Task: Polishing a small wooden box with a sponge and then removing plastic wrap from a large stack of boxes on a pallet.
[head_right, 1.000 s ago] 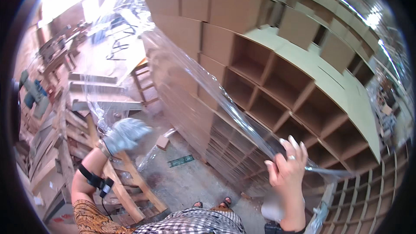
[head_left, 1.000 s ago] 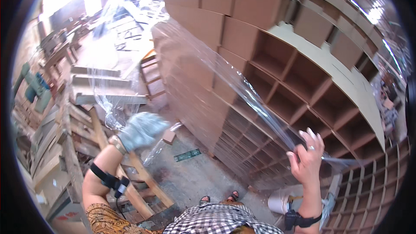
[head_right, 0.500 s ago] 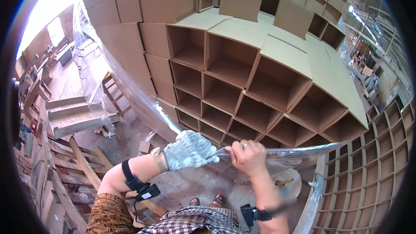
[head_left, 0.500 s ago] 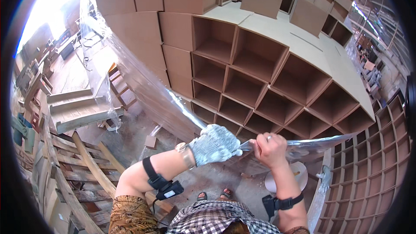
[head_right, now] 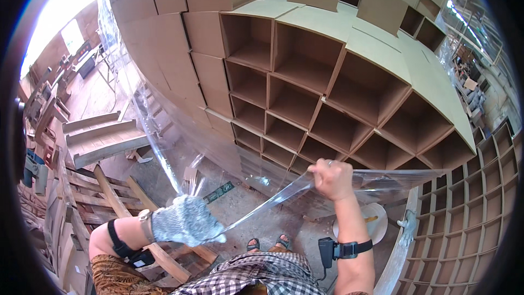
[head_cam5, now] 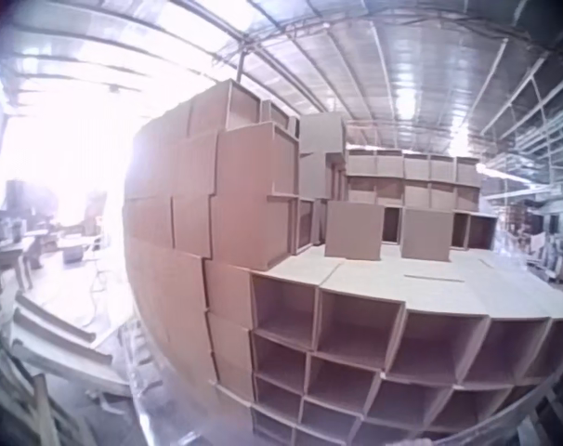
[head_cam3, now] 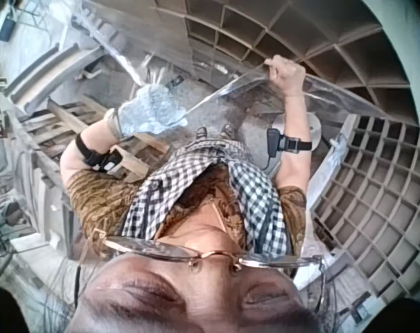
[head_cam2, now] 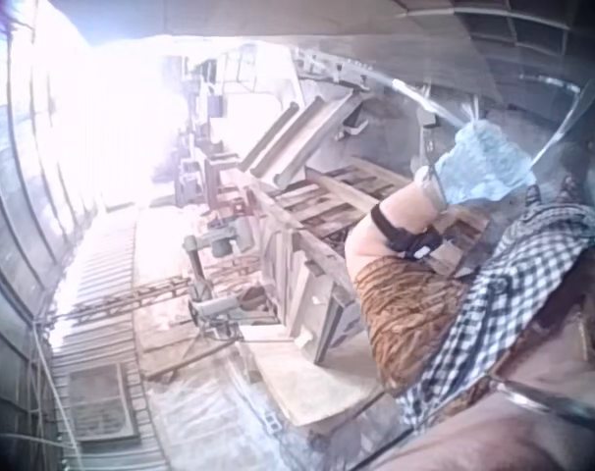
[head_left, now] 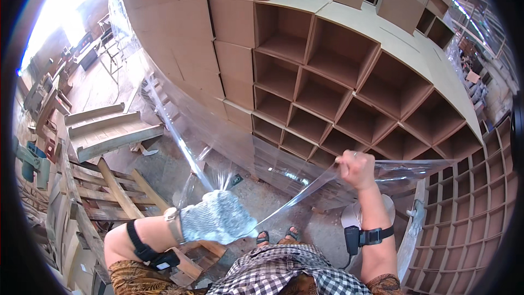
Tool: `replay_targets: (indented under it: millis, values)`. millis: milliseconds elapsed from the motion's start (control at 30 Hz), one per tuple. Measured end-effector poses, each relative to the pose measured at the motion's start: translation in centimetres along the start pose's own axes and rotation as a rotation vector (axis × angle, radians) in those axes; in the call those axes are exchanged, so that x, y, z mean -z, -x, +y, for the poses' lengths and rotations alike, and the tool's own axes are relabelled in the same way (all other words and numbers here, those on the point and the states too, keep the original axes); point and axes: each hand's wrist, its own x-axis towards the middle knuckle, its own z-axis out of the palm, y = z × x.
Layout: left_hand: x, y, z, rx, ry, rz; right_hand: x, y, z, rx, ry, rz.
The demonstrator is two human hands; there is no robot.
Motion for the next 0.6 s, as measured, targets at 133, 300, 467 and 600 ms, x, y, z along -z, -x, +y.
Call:
replay_targets:
  millis: [133, 300, 467, 600]
  values:
    - [0.6, 10.1, 2.7, 0.077, 0.102, -0.107, 0.1, 0.3, 1.4, -0.227, -0.026, 0.061]
    - [1.2, 19.6, -1.3, 0.616, -0.335, -0.66, 2.3, 0.0, -2.5, -0.22, -0.009, 0.091]
    - [-2.6, 17.5, -3.0, 0.477, -0.617, -0.545, 4.9, 0.9, -5.3, -0.498, -0.171, -0.148]
    - [-6.1, 15.5, -3.1, 0.545, -0.371, -0.702, 5.9, 3.0, -6.6, -0.356, 0.226, -0.664]
